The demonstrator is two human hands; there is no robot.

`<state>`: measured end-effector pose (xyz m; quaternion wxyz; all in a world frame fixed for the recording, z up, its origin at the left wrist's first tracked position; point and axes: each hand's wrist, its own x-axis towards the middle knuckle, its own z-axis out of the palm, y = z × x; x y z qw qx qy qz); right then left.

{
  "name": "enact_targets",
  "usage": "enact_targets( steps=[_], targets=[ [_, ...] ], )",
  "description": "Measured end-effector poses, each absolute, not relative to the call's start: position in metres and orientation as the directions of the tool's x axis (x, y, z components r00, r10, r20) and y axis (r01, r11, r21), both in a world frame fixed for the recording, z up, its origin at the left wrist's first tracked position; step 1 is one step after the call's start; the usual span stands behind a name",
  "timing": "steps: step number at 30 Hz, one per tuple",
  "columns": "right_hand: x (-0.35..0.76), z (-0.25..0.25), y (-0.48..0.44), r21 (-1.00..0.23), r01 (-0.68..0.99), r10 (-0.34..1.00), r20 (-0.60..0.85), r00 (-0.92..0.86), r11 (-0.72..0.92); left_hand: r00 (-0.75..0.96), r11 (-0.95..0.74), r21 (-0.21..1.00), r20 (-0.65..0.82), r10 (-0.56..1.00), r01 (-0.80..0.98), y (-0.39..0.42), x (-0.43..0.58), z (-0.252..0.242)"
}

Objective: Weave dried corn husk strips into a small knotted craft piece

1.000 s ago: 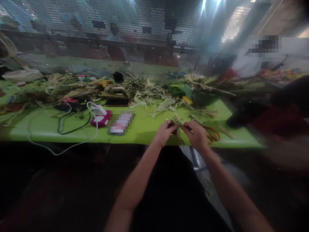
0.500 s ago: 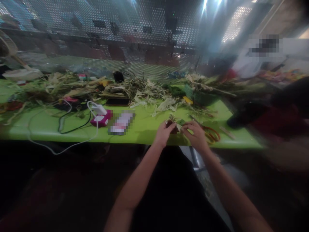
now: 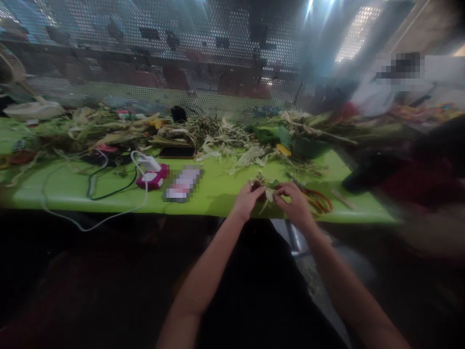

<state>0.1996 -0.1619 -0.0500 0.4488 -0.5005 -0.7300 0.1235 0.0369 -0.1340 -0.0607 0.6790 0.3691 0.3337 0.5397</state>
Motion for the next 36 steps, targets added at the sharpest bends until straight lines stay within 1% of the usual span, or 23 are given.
enact_targets(
  steps=[2, 4, 6, 9, 12, 14, 16, 18, 20, 22, 25, 28, 30, 33, 36],
  targets=[
    [0.201, -0.051, -0.161, -0.565, 0.663, 0.803, 0.588, -0.093, 0.491, 0.255, 0.206, 0.823, -0.077, 0.964, -0.530, -0.135, 0.036, -0.059],
    [0.203, -0.051, -0.162, -0.547, 0.670, 0.790, 0.605, -0.098, 0.502, 0.288, 0.228, 0.818, -0.080, 0.954, -0.528, -0.135, 0.035, -0.058],
    [0.207, -0.049, -0.163, -0.590, 0.641, 0.813, 0.574, -0.095, 0.491, 0.267, 0.186, 0.856, -0.058, 0.962, -0.482, -0.134, 0.033, -0.058],
    [0.209, -0.042, -0.164, -0.714, 0.550, 0.869, 0.494, -0.041, 0.432, 0.213, 0.075, 0.935, 0.000, 0.977, -0.345, -0.131, 0.031, -0.060],
    [0.206, -0.036, -0.162, -0.798, 0.463, 0.910, 0.412, -0.047, 0.385, 0.268, 0.033, 0.967, 0.037, 0.963, -0.254, -0.130, 0.033, -0.061],
    [0.203, -0.035, -0.158, -0.817, 0.446, 0.925, 0.374, -0.075, 0.366, 0.311, 0.032, 0.961, 0.057, 0.949, -0.274, -0.132, 0.036, -0.061],
    [0.200, -0.036, -0.153, -0.836, 0.426, 0.933, 0.356, -0.058, 0.346, 0.333, 0.061, 0.943, 0.055, 0.941, -0.328, -0.135, 0.037, -0.060],
    [0.198, -0.039, -0.149, -0.864, 0.382, 0.937, 0.350, -0.016, 0.329, 0.366, 0.125, 0.924, 0.018, 0.930, -0.362, -0.139, 0.037, -0.059],
    [0.196, -0.040, -0.149, -0.887, 0.337, 0.940, 0.341, 0.019, 0.315, 0.407, 0.173, 0.919, -0.015, 0.913, -0.355, -0.142, 0.035, -0.058],
    [0.194, -0.040, -0.150, -0.902, 0.309, 0.942, 0.331, 0.049, 0.301, 0.429, 0.158, 0.929, 0.000, 0.903, -0.334, -0.142, 0.034, -0.060],
    [0.191, -0.038, -0.154, -0.916, 0.296, 0.951, 0.302, 0.069, 0.270, 0.414, 0.073, 0.952, 0.060, 0.908, -0.299, -0.138, 0.036, -0.067],
    [0.190, -0.035, -0.156, -0.896, 0.336, 0.951, 0.310, 0.008, 0.289, 0.396, -0.008, 0.971, 0.104, 0.912, -0.237, -0.135, 0.039, -0.072],
    [0.191, -0.034, -0.155, -0.870, 0.373, 0.942, 0.333, -0.036, 0.322, 0.394, -0.032, 0.976, 0.116, 0.912, -0.214, -0.135, 0.040, -0.072],
    [0.193, -0.033, -0.153, -0.880, 0.349, 0.941, 0.339, -0.016, 0.323, 0.435, 0.011, 0.974, 0.092, 0.896, -0.228, -0.139, 0.037, -0.068],
    [0.194, -0.033, -0.152, -0.932, 0.237, 0.956, 0.291, 0.034, 0.276, 0.524, 0.072, 0.969, 0.063, 0.849, -0.234, -0.144, 0.033, -0.062]
  ],
)
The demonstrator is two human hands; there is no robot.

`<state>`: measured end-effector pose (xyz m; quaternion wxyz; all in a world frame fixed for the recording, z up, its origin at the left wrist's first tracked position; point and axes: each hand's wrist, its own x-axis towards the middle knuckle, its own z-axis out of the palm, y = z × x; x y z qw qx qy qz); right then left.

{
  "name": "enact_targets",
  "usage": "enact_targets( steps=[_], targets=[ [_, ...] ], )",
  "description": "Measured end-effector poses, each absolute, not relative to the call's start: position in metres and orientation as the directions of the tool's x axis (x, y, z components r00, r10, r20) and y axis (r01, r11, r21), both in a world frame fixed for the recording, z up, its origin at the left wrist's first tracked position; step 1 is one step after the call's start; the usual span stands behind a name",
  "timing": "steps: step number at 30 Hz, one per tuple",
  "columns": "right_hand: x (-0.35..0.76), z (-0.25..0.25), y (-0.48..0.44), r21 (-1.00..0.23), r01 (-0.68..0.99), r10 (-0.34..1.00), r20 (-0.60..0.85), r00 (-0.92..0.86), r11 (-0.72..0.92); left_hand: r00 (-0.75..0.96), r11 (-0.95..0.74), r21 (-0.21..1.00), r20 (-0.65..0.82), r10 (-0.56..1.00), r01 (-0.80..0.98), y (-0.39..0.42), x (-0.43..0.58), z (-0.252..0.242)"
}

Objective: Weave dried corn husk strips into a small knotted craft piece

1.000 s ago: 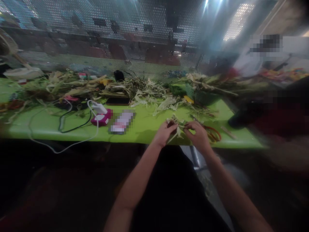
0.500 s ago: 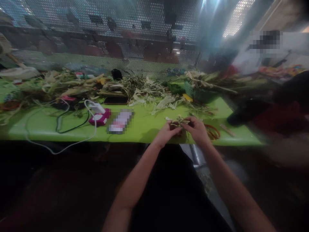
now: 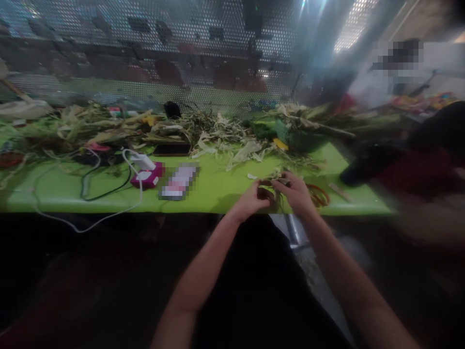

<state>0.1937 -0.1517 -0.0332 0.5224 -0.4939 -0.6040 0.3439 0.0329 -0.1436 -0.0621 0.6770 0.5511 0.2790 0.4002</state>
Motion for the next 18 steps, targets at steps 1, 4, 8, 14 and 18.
enact_targets(
  steps=[1, 4, 8, 14, 18],
  targets=[
    [0.194, -0.034, -0.151, -0.942, 0.212, 0.960, 0.276, 0.047, 0.261, 0.538, 0.077, 0.971, 0.057, 0.841, -0.224, -0.145, 0.032, -0.061],
    [0.195, -0.036, -0.151, -0.953, 0.184, 0.963, 0.257, 0.080, 0.239, 0.536, 0.038, 0.984, 0.062, 0.842, -0.172, -0.145, 0.029, -0.059],
    [0.200, -0.035, -0.153, -0.950, 0.185, 0.961, 0.268, 0.069, 0.252, 0.557, -0.079, 0.991, 0.128, 0.821, -0.111, -0.139, 0.023, -0.063],
    [0.203, -0.032, -0.157, -0.954, 0.176, 0.968, 0.251, 0.029, 0.242, 0.524, -0.309, 0.946, 0.218, 0.823, 0.093, -0.135, 0.014, -0.059],
    [0.196, -0.034, -0.159, -0.961, 0.146, 0.971, 0.237, -0.004, 0.235, 0.357, -0.445, 0.841, 0.332, 0.873, 0.308, -0.140, 0.016, -0.048]
  ],
)
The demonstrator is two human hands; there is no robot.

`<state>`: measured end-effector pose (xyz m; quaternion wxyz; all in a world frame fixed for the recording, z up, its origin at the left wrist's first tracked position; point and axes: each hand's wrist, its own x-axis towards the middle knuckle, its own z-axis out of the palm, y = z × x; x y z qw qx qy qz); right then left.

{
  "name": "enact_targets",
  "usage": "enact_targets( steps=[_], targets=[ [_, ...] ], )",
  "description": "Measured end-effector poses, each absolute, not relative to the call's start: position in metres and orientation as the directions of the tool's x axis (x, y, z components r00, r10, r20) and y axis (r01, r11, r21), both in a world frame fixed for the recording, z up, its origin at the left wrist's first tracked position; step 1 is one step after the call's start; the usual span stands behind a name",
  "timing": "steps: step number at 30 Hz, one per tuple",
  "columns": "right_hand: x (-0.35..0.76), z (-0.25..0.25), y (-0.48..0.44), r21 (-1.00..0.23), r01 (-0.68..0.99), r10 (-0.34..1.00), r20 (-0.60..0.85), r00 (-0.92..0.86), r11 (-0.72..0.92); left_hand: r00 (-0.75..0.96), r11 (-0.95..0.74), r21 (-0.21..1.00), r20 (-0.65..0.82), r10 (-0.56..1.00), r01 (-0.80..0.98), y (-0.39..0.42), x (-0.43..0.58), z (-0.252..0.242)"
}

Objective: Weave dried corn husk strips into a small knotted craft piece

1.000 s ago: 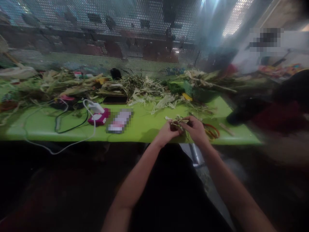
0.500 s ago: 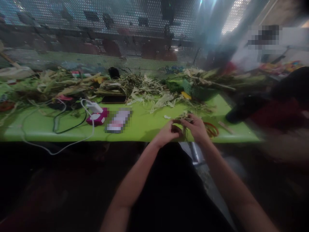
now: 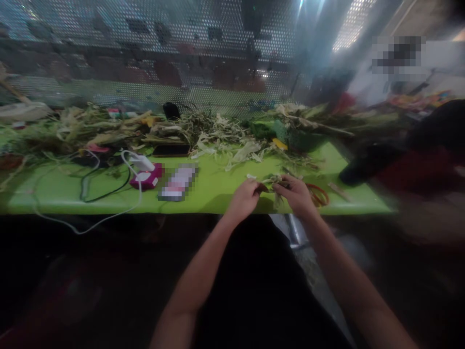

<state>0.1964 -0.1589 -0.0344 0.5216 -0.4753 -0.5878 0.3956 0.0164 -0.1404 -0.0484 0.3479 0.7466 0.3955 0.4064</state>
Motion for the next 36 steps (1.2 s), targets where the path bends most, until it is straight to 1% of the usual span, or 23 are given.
enact_targets(
  steps=[2, 3, 4, 6, 8, 9, 10, 13, 17, 22, 24, 29, 34, 36],
  targets=[
    [0.193, -0.036, -0.159, -0.968, 0.107, 0.974, 0.227, -0.012, 0.227, 0.279, -0.429, 0.843, 0.349, 0.895, 0.323, -0.141, 0.020, -0.047],
    [0.192, -0.036, -0.158, -0.972, 0.080, 0.975, 0.221, -0.008, 0.221, 0.270, -0.398, 0.873, 0.326, 0.906, 0.282, -0.141, 0.023, -0.048],
    [0.191, -0.036, -0.158, -0.974, 0.059, 0.976, 0.219, 0.001, 0.219, 0.278, -0.341, 0.917, 0.279, 0.919, 0.208, -0.141, 0.025, -0.049],
    [0.190, -0.036, -0.158, -0.972, 0.060, 0.973, 0.228, 0.027, 0.226, 0.346, -0.150, 0.989, 0.139, 0.928, 0.006, -0.142, 0.028, -0.052],
    [0.189, -0.035, -0.158, -0.963, 0.108, 0.966, 0.253, 0.050, 0.246, 0.423, 0.048, 0.988, 0.019, 0.906, -0.146, -0.144, 0.030, -0.053],
    [0.189, -0.035, -0.158, -0.958, 0.134, 0.963, 0.264, 0.061, 0.254, 0.443, 0.100, 0.979, -0.010, 0.896, -0.179, -0.145, 0.031, -0.053],
    [0.189, -0.035, -0.157, -0.954, 0.152, 0.960, 0.272, 0.071, 0.259, 0.451, 0.114, 0.976, -0.018, 0.892, -0.187, -0.146, 0.032, -0.053],
    [0.189, -0.035, -0.157, -0.952, 0.148, 0.954, 0.282, 0.097, 0.267, 0.451, 0.046, 0.989, 0.021, 0.892, -0.138, -0.147, 0.033, -0.056],
    [0.189, -0.038, -0.157, -0.963, 0.117, 0.963, 0.255, 0.090, 0.244, 0.428, -0.061, 0.997, 0.077, 0.900, -0.052, -0.142, 0.034, -0.064],
    [0.187, -0.041, -0.160, -0.975, 0.051, 0.969, 0.222, 0.105, 0.218, 0.371, -0.217, 0.959, 0.137, 0.919, 0.184, -0.143, 0.030, -0.058],
    [0.186, -0.042, -0.160, -0.978, 0.011, 0.970, 0.207, 0.126, 0.207, 0.368, -0.249, 0.945, 0.159, 0.916, 0.213, -0.144, 0.029, -0.056],
    [0.182, -0.042, -0.160, -0.982, -0.047, 0.971, 0.173, 0.168, 0.183, 0.378, -0.248, 0.961, 0.187, 0.907, 0.120, -0.143, 0.031, -0.060],
    [0.184, -0.042, -0.159, -0.978, -0.016, 0.960, 0.199, 0.197, 0.206, 0.347, -0.212, 0.955, 0.131, 0.929, 0.207, -0.143, 0.022, -0.063],
    [0.186, -0.044, -0.159, -0.977, -0.005, 0.959, 0.210, 0.192, 0.215, 0.368, -0.175, 0.965, 0.094, 0.925, 0.194, -0.145, 0.014, -0.064]
  ],
)
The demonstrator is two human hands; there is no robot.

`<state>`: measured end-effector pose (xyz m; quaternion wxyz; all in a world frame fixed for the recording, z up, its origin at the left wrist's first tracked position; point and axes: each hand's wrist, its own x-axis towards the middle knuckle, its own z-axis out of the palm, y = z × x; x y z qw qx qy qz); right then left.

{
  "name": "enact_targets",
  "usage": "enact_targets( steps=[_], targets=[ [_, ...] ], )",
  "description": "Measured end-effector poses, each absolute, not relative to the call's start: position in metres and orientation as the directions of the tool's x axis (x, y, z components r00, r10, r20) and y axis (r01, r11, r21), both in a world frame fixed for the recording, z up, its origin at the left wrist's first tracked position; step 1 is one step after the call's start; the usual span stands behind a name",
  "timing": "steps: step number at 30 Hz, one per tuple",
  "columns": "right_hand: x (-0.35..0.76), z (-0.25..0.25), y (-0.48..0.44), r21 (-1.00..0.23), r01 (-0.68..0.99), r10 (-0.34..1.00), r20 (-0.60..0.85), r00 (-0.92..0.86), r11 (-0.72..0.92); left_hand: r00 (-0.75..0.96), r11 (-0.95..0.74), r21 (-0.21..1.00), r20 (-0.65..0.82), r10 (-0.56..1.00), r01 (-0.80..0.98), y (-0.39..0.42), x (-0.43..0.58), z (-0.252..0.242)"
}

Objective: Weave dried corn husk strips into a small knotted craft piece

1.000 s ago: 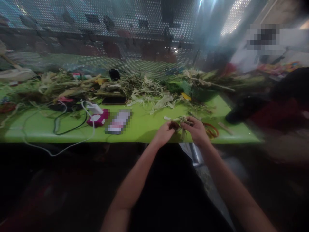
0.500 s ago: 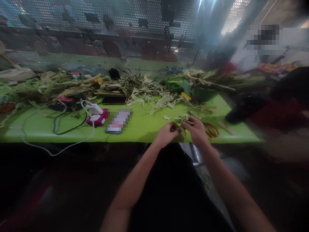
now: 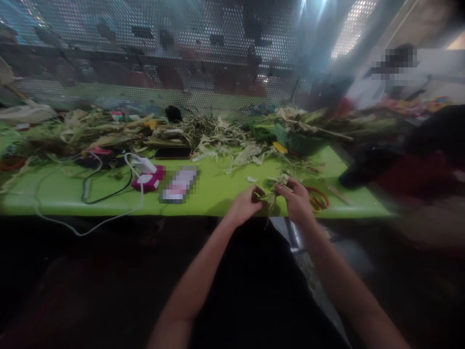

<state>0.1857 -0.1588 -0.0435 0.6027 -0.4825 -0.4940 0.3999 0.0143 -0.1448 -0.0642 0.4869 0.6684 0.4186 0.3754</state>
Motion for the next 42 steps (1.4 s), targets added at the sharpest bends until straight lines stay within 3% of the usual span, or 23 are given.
enact_targets(
  steps=[4, 7, 13, 17, 19, 22, 24, 27, 30, 34, 37, 40, 42],
  targets=[
    [0.186, -0.046, -0.157, -0.968, -0.008, 0.946, 0.244, 0.212, 0.251, 0.471, 0.004, 1.000, -0.012, 0.882, 0.018, -0.150, 0.002, -0.064],
    [0.184, -0.045, -0.157, -0.968, -0.013, 0.941, 0.239, 0.238, 0.249, 0.520, -0.003, 1.000, 0.005, 0.854, -0.005, -0.151, -0.003, -0.063],
    [0.180, -0.039, -0.161, -0.954, -0.006, 0.929, 0.291, 0.228, 0.300, 0.457, -0.238, 0.925, 0.082, 0.886, 0.296, -0.148, -0.008, -0.067],
    [0.189, -0.033, -0.160, -0.950, 0.001, 0.910, 0.301, 0.285, 0.313, 0.396, -0.261, 0.856, 0.073, 0.916, 0.446, -0.151, -0.022, -0.060],
    [0.194, -0.031, -0.159, -0.952, 0.006, 0.913, 0.295, 0.281, 0.306, 0.288, -0.277, 0.843, 0.153, 0.945, 0.461, -0.156, -0.029, -0.048],
    [0.196, -0.030, -0.158, -0.953, 0.047, 0.921, 0.300, 0.248, 0.298, 0.045, -0.372, 0.781, 0.406, 0.913, 0.501, -0.166, -0.027, -0.026],
    [0.191, -0.031, -0.158, -0.954, 0.076, 0.925, 0.301, 0.233, 0.292, 0.090, -0.466, 0.740, 0.488, 0.868, 0.484, -0.175, -0.014, -0.018],
    [0.181, -0.032, -0.159, -0.958, 0.081, 0.934, 0.288, 0.214, 0.277, 0.268, -0.561, 0.680, 0.495, 0.826, 0.473, -0.182, 0.012, -0.023],
    [0.174, -0.032, -0.163, -0.965, 0.017, 0.944, 0.259, 0.203, 0.261, 0.242, -0.547, 0.681, 0.497, 0.833, 0.486, -0.178, 0.030, -0.040],
    [0.177, -0.032, -0.171, -0.970, -0.069, 0.971, 0.228, 0.076, 0.233, 0.119, -0.488, 0.832, 0.474, 0.872, 0.264, -0.165, 0.031, -0.055],
    [0.187, -0.030, -0.174, -0.964, -0.031, 0.964, 0.261, 0.058, 0.263, 0.111, -0.299, 0.954, 0.301, 0.947, -0.038, -0.161, 0.025, -0.055],
    [0.196, -0.028, -0.170, -0.944, 0.043, 0.931, 0.331, 0.153, 0.328, 0.176, -0.104, 0.955, 0.158, 0.972, -0.278, -0.163, 0.022, -0.051],
    [0.199, -0.025, -0.166, -0.949, 0.035, 0.941, 0.316, 0.125, 0.314, 0.203, -0.036, 0.934, 0.115, 0.972, -0.356, -0.165, 0.022, -0.050]
  ],
)
